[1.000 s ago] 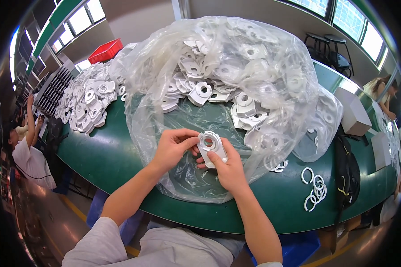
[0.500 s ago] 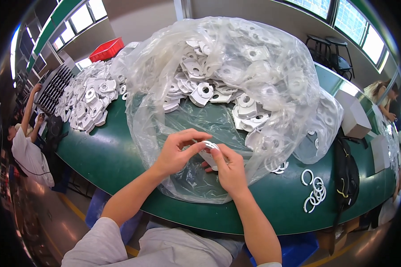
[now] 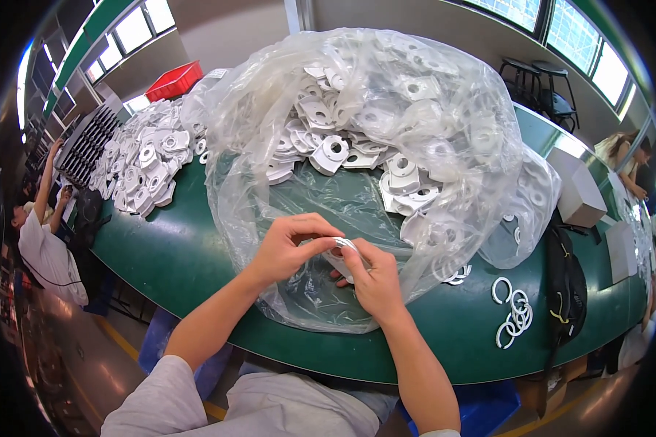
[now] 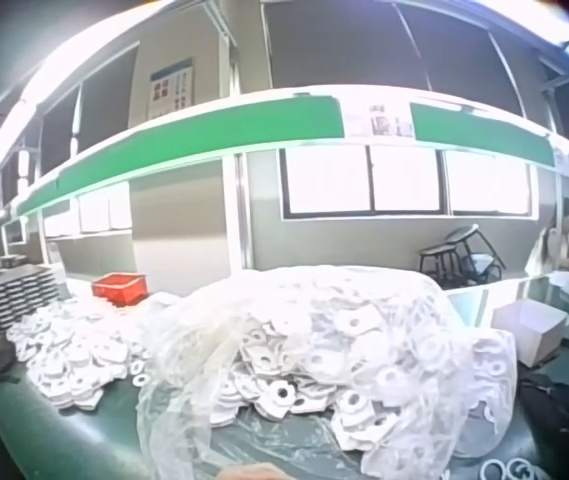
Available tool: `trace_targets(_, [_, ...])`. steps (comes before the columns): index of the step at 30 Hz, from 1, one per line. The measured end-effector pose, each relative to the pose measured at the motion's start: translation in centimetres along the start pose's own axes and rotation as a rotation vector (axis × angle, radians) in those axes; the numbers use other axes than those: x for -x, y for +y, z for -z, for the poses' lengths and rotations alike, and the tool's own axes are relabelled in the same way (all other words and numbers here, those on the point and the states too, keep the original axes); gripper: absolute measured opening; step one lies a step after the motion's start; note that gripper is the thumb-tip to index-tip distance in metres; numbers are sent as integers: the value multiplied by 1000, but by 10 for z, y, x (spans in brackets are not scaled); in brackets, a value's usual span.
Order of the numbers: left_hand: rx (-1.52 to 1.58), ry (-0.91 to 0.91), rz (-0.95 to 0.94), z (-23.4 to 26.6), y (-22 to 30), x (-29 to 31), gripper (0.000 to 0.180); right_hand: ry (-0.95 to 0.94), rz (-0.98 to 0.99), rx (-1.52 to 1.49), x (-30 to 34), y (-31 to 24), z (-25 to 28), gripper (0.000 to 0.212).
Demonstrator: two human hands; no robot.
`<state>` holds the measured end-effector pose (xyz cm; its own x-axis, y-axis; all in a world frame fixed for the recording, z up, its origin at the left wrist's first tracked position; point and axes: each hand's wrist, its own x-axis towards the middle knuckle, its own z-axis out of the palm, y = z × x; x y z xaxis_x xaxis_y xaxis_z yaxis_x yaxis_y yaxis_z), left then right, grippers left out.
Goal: Assembling small white plastic components by hand at an industrial workbench.
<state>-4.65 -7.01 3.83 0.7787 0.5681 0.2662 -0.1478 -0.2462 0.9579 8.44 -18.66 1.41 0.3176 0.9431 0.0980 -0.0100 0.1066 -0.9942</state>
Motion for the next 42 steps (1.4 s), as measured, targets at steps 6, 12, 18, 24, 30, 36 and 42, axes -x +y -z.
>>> trace_targets(6, [-382, 56, -159, 0, 3, 3, 10, -9, -198, -22, 1, -13, -1, 32])
trace_targets(12, [-375, 101, -100, -9, 3, 5, 8, -10, -35, 48, 0, 2, 1, 34])
trace_targets(18, [-165, 23, 24, -2, -7, 0, 19, -6, -140, -158, -2, 1, 3, 34])
trace_targets(24, [-32, -71, 139, -4, -10, 2, 45, 4, -115, -294, -4, -2, 6, 26])
trace_targets(30, [-7, -85, 123, -4, -7, 2, 47, 30, -91, -218, -4, -5, 2, 27])
trace_targets(36, [-75, -77, 114, -12, -10, 5, 47, 28, -75, -94, -3, -2, 3, 22])
trace_targets(42, [-224, -85, 4, -13, -12, 5, 47, 38, -58, -83, -2, 0, 4, 22])
